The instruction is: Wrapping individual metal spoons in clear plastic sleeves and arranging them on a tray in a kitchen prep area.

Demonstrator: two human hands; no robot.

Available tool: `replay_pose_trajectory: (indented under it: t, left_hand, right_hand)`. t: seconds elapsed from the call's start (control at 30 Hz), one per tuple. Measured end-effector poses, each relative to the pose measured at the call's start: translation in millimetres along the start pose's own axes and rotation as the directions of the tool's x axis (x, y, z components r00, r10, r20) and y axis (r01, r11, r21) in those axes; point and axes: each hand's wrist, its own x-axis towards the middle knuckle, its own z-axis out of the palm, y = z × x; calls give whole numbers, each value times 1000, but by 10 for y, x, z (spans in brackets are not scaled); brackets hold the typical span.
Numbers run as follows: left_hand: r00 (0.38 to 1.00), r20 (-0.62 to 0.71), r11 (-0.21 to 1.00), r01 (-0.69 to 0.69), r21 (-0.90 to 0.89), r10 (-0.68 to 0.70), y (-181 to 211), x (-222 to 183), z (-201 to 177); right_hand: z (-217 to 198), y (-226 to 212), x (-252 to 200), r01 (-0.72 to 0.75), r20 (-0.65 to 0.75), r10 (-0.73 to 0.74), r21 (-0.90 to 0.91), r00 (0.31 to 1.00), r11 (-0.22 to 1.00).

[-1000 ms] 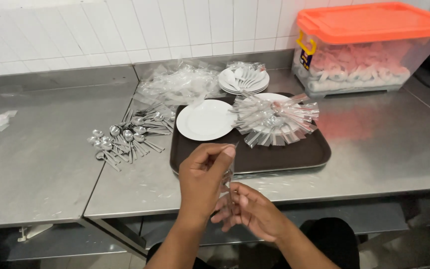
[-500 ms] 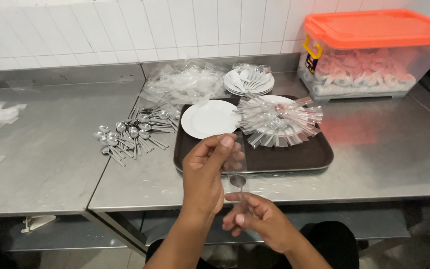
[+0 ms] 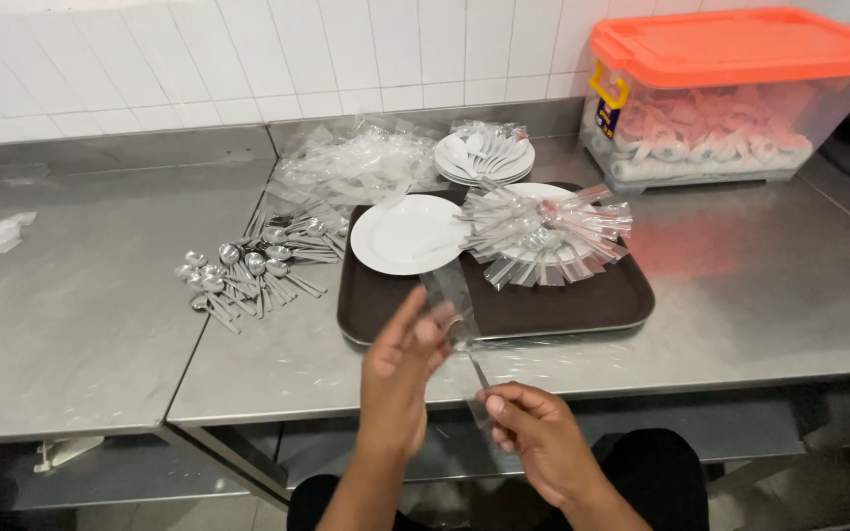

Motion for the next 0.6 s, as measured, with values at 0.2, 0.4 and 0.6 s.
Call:
replay_pose_trajectory:
  t: [0.2,0.4,0.6]
  left_hand:
    - [998,-19,996,58,73,-57,-601,-122,-178]
    - [1000,20,987,14,163,-17,-584,-91,-217]
    - [997,49,953,47,299,-64,-429,-201,-137]
  right_hand:
    - [46,-53,-82,110,116,-93,-155,989,982]
    - [5,-151,-140,87,154,-52,-229,987,970]
    - [15,-331,-205,233,284,-101,-481,953,845]
